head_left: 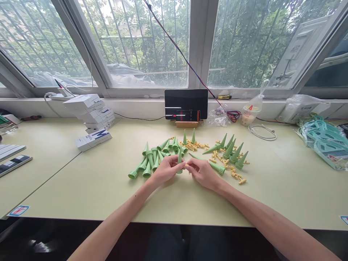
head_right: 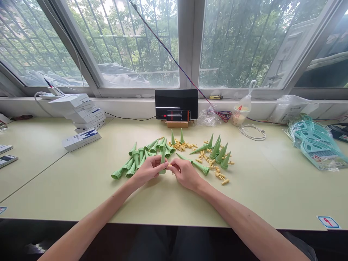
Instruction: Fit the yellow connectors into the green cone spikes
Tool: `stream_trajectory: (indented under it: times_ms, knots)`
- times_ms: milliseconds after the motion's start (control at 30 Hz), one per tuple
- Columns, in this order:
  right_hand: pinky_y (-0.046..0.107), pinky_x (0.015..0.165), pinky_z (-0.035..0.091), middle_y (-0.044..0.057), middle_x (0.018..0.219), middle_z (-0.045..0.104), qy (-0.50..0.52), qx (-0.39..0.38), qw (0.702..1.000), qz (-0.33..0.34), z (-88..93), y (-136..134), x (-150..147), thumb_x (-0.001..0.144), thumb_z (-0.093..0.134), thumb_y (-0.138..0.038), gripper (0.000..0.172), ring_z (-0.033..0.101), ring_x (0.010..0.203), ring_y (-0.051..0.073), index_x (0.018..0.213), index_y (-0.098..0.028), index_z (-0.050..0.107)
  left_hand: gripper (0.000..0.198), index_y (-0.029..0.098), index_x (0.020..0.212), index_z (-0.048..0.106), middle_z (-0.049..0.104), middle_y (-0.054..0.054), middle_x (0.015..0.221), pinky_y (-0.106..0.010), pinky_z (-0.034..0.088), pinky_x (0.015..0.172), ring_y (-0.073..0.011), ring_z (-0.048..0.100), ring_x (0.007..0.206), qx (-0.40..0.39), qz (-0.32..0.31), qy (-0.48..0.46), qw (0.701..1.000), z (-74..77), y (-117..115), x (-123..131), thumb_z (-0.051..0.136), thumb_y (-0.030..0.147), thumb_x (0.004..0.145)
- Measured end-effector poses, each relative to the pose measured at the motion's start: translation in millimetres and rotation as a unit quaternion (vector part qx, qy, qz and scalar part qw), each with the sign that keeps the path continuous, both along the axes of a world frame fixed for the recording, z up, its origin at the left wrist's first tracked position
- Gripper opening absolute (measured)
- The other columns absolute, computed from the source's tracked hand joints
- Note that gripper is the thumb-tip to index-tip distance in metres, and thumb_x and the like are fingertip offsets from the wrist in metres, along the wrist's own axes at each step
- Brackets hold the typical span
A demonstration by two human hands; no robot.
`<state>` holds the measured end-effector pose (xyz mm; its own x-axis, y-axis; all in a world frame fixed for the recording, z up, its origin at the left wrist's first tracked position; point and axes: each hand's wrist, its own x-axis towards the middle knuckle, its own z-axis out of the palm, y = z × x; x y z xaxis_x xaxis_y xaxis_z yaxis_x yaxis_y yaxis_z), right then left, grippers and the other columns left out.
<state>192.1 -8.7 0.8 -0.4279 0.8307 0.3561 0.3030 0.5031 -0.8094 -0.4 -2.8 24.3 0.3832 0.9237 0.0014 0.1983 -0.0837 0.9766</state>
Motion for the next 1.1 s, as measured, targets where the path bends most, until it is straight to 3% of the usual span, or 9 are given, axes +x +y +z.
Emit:
stream_trajectory:
  times_ms: [233,467,833,1100]
  knots:
    - [0.026,0.057,0.040,-0.002,0.061,0.057,-0.007,-0.015,1.000,0.005,-0.6,-0.6,0.6,0.099,0.048,-0.031,0.027,0.050,0.055,0.013,0.080,-0.018,0.061,0.034,0.014,0.082,0.062,0.059,-0.001,0.071,-0.018,0.027,0.044,-0.0068,0.044,0.055,0.000,-0.002,0.002,1.000,0.9,-1.2,-0.5,0.069,0.047,0.082]
    - [0.026,0.060,0.043,0.001,0.080,0.063,0.014,-0.003,1.000,0.007,1.9,-1.1,0.2,0.097,0.054,-0.032,0.017,0.053,0.061,0.013,0.101,-0.019,0.064,0.034,0.014,0.083,0.063,0.052,0.001,0.066,-0.017,0.024,0.043,-0.0062,0.039,0.054,0.007,0.011,-0.001,1.000,0.9,0.3,0.2,0.068,0.047,0.083]
    - [0.026,0.058,0.041,-0.001,0.068,0.058,0.004,-0.011,1.000,0.010,0.7,-0.7,0.1,0.097,0.051,-0.029,0.019,0.051,0.058,0.013,0.085,-0.019,0.061,0.035,0.013,0.082,0.060,0.053,0.001,0.066,-0.018,0.025,0.043,-0.0056,0.037,0.052,0.019,-0.009,-0.010,1.000,-2.4,-0.5,-1.4,0.069,0.047,0.083]
    - [0.026,0.057,0.040,-0.002,0.058,0.053,-0.007,-0.001,1.000,0.016,2.9,-1.5,0.1,0.099,0.046,-0.030,0.030,0.048,0.055,0.014,0.072,-0.020,0.053,0.036,0.014,0.080,0.060,0.055,0.001,0.066,-0.019,0.026,0.043,-0.0060,0.039,0.052,0.024,-0.011,-0.004,1.000,2.0,-3.2,0.6,0.070,0.049,0.081]
